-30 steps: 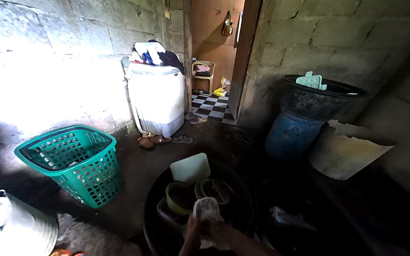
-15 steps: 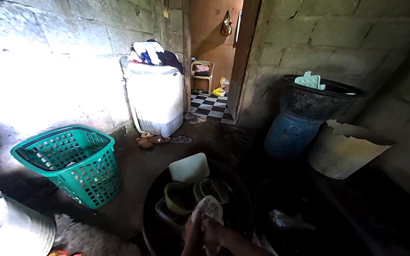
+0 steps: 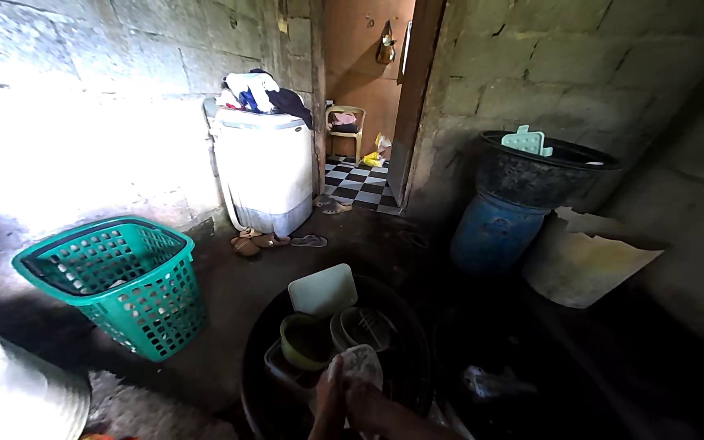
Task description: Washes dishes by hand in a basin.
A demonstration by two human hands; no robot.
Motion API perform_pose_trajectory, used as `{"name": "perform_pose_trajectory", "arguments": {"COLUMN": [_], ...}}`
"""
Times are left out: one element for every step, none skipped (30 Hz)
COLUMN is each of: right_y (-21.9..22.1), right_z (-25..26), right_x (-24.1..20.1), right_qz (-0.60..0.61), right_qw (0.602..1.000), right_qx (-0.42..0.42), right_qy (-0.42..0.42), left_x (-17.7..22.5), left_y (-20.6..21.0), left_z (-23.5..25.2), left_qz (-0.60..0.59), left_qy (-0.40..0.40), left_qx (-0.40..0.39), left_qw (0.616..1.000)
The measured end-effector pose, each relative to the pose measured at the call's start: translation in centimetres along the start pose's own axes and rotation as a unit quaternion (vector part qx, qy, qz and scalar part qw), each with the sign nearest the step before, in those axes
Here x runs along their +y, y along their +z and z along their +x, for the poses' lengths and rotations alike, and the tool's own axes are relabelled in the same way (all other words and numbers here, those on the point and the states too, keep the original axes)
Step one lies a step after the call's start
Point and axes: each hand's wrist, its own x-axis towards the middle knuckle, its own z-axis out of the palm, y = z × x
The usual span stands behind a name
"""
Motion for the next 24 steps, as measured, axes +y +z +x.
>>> {"name": "perform_pose_trajectory", "arguments": {"right_y": [0.6, 1.2, 1.3, 1.0, 0.7, 0.4, 0.0, -0.4, -0.7, -0.7, -0.7, -0.7, -0.9, -1.1, -1.3, -1.2, -0.7, -0.3, -0.1, -0.1, -0.2, -0.3, -0.3, -0.2], "right_z": [0.5, 0.8, 0.9, 0.7, 0.4, 0.0, -0.3, -0.4, -0.4, -0.3, -0.3, -0.3, -0.2, -0.1, -0.1, 0.1, 0.4, 0.5, 0.6, 0.6, 0.5, 0.2, -0.1, -0.2], "right_x": [0.7, 1.5, 2.2, 2.7, 3.3, 3.8, 3.9, 3.8, 3.6, 3.3, 3.0, 2.4, 1.6, 0.8, 0.0, -0.3, -0.2, 0.0, 0.3, 0.7, 1.1, 1.5, 1.9, 2.4], "right_qz": [0.014, 0.024, 0.020, 0.007, -0.009, -0.015, -0.026, -0.035, -0.049, -0.058, -0.043, -0.010, 0.032, 0.077, 0.110, 0.136, 0.152, 0.147, 0.113, 0.061, 0.002, -0.048, -0.092, -0.116], "right_qw": [1.000, 0.998, 0.997, 0.998, 0.999, 1.000, 1.000, 0.999, 0.999, 0.998, 0.998, 0.998, 0.997, 0.992, 0.988, 0.983, 0.981, 0.984, 0.991, 0.998, 1.000, 0.998, 0.995, 0.993], "right_qx": [0.022, 0.042, 0.046, 0.030, 0.016, 0.010, 0.011, 0.020, 0.019, 0.023, 0.035, 0.051, 0.063, 0.083, 0.100, 0.114, 0.116, 0.100, 0.065, 0.027, -0.012, -0.033, -0.038, -0.019], "right_qy": [-0.016, -0.038, -0.050, -0.046, -0.032, -0.016, -0.007, -0.003, -0.001, -0.001, 0.004, 0.020, 0.041, 0.052, 0.050, 0.040, 0.026, 0.010, -0.001, -0.010, -0.013, -0.019, -0.024, -0.032], "left_x": [0.0, 0.1, 0.3, 0.5, 0.7, 0.8, 0.9, 1.1, 1.1, 1.1, 1.1, 0.9, 0.6, 0.2, 0.1, 0.1, 0.3, 0.4, 0.6, 0.6, 0.7, 0.7, 0.7, 0.6], "left_y": [-0.1, -0.3, -0.4, -0.6, -0.7, -0.6, -0.5, -0.3, -0.1, 0.1, 0.2, 0.5, 0.8, 1.0, 1.0, 0.9, 0.6, 0.3, 0.0, -0.2, -0.4, -0.6, -0.6, -0.6], "left_z": [0.1, 0.2, 0.1, 0.1, 0.1, 0.1, 0.0, 0.0, 0.0, -0.1, -0.3, -0.7, -0.9, -1.1, -1.2, -1.1, -0.9, -0.6, -0.2, 0.1, 0.3, 0.3, 0.4, 0.4], "left_qz": [0.006, 0.016, 0.026, 0.034, 0.040, 0.047, 0.054, 0.058, 0.058, 0.052, 0.040, 0.025, 0.008, -0.007, -0.018, -0.025, -0.020, -0.011, -0.002, 0.009, 0.027, 0.053, 0.078, 0.099], "left_qy": [-0.005, -0.007, -0.009, -0.012, -0.016, -0.021, -0.025, -0.030, -0.031, -0.030, -0.028, -0.020, -0.009, 0.002, 0.004, 0.001, -0.007, -0.018, -0.030, -0.041, -0.048, -0.051, -0.052, -0.055], "left_qx": [0.002, 0.004, 0.006, 0.008, 0.012, 0.015, 0.015, 0.015, 0.017, 0.018, 0.011, 0.002, -0.008, -0.012, -0.016, -0.009, 0.007, 0.027, 0.041, 0.048, 0.049, 0.046, 0.043, 0.038], "left_qw": [1.000, 1.000, 1.000, 0.999, 0.999, 0.999, 0.998, 0.998, 0.998, 0.998, 0.999, 0.999, 1.000, 1.000, 1.000, 1.000, 1.000, 0.999, 0.999, 0.998, 0.997, 0.996, 0.995, 0.993]}}
